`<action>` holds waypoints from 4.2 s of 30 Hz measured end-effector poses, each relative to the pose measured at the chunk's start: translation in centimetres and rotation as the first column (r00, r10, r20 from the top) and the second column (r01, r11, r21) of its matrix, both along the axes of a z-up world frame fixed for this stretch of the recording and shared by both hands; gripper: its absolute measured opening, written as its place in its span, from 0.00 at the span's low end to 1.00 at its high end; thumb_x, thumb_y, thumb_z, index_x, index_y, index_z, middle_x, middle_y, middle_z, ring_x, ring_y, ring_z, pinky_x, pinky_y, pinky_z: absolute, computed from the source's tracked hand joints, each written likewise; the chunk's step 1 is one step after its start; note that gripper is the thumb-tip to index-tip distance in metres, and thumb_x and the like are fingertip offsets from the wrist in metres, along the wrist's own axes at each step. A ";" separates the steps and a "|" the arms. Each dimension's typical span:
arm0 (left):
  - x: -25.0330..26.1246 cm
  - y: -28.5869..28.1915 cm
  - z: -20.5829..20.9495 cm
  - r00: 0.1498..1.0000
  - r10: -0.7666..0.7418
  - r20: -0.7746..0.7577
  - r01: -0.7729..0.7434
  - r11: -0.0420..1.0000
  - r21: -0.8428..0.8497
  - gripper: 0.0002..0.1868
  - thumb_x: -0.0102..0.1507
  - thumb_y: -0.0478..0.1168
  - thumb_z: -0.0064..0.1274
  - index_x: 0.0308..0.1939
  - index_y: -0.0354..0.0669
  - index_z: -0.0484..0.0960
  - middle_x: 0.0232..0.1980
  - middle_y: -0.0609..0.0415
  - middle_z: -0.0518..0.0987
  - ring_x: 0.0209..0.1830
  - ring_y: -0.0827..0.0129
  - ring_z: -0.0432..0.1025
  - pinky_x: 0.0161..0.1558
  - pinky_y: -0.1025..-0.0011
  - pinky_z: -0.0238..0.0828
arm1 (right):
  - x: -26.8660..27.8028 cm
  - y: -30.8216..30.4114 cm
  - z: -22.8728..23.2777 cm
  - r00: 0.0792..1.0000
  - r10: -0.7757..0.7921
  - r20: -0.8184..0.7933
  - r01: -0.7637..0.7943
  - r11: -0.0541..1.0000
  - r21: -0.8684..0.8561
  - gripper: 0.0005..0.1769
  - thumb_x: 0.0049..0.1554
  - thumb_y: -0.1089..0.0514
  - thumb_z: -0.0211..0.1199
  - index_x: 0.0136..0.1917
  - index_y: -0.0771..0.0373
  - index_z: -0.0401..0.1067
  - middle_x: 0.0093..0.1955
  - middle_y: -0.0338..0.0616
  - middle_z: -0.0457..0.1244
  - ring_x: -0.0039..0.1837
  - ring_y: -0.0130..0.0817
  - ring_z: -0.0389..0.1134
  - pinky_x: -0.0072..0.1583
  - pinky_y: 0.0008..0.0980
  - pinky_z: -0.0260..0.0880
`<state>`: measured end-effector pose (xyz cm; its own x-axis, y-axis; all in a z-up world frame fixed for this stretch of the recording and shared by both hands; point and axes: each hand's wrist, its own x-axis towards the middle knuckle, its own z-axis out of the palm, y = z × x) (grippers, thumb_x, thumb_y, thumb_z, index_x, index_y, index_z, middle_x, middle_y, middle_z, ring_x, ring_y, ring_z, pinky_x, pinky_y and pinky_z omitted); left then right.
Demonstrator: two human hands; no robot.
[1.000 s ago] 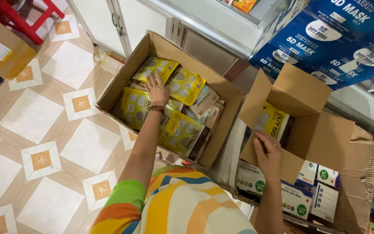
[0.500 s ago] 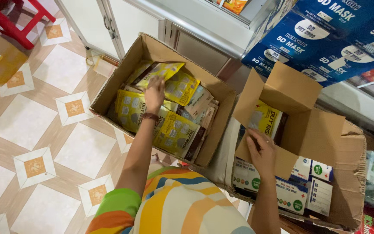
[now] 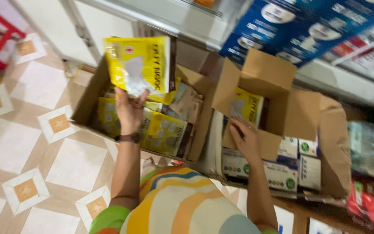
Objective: The person organizes medical supplies by arranging individually wrapped syringes into a white box and placing a document on top. They then move to another area and transfer yellow packages of face masks from one cardboard box to another.
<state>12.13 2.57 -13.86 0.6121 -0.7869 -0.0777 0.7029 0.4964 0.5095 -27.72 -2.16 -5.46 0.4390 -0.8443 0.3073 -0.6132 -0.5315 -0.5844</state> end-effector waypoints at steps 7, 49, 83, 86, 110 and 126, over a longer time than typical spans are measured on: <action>-4.7 -0.3 2.7 0.971 -0.230 -0.072 0.234 0.971 0.054 0.23 0.75 0.50 0.37 0.71 0.48 0.68 0.66 0.55 0.77 0.61 0.65 0.76 0.58 0.57 0.81 | -0.1 0.2 0.3 0.999 -0.028 0.032 0.027 0.998 0.052 0.16 0.62 0.57 0.64 0.62 0.62 0.76 0.63 0.50 0.69 0.64 0.47 0.68 0.64 0.38 0.66; -14.5 -6.3 6.2 0.211 -0.367 0.906 0.327 0.900 0.288 0.19 0.71 0.46 0.53 0.66 0.54 0.80 0.68 0.43 0.70 0.57 0.63 0.75 0.53 0.69 0.80 | -10.6 -7.4 6.8 0.799 -0.225 -0.558 -0.132 0.839 -0.528 0.16 0.56 0.57 0.71 0.57 0.62 0.79 0.50 0.47 0.72 0.51 0.38 0.69 0.43 0.35 0.74; -15.1 -5.7 5.3 0.157 -0.429 0.890 0.269 0.885 0.379 0.21 0.70 0.41 0.55 0.67 0.46 0.78 0.68 0.47 0.78 0.57 0.71 0.77 0.54 0.72 0.76 | -8.1 -12.8 -1.0 0.833 0.331 -0.444 -0.056 0.848 0.527 0.36 0.66 0.31 0.40 0.64 0.58 0.76 0.63 0.58 0.68 0.63 0.56 0.68 0.67 0.47 0.66; -15.2 -5.7 5.5 0.203 -0.398 0.895 0.317 0.891 0.325 0.22 0.71 0.41 0.54 0.69 0.47 0.76 0.70 0.47 0.77 0.62 0.68 0.75 0.59 0.70 0.75 | -8.0 -13.2 -1.5 0.817 0.342 -0.464 0.001 0.804 0.595 0.39 0.67 0.30 0.38 0.62 0.61 0.76 0.61 0.59 0.69 0.63 0.55 0.70 0.67 0.46 0.67; -0.5 -1.2 -15.1 0.197 -0.876 0.441 -0.763 0.145 0.630 0.33 0.62 0.55 0.60 0.63 0.42 0.66 0.62 0.37 0.71 0.64 0.42 0.66 0.55 0.48 0.73 | 1.0 1.3 1.9 0.993 -0.106 0.055 0.101 0.991 0.082 0.19 0.65 0.54 0.61 0.65 0.66 0.73 0.72 0.55 0.64 0.74 0.50 0.63 0.69 0.42 0.64; 2.3 -0.4 -19.2 0.158 -0.866 0.474 -0.817 0.155 0.556 0.09 0.66 0.40 0.53 0.49 0.48 0.82 0.59 0.39 0.70 0.59 0.43 0.66 0.45 0.53 0.77 | 0.9 0.5 0.5 0.998 -0.059 -0.037 0.058 0.998 -0.018 0.15 0.65 0.56 0.63 0.61 0.65 0.77 0.69 0.54 0.66 0.72 0.51 0.65 0.72 0.45 0.62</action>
<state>14.43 2.18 -33.01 0.7825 -0.6155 -0.0941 -0.5774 -0.7738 0.2605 -26.79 -1.70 -5.00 0.4005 -0.8638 0.3058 -0.6649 -0.5035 -0.5517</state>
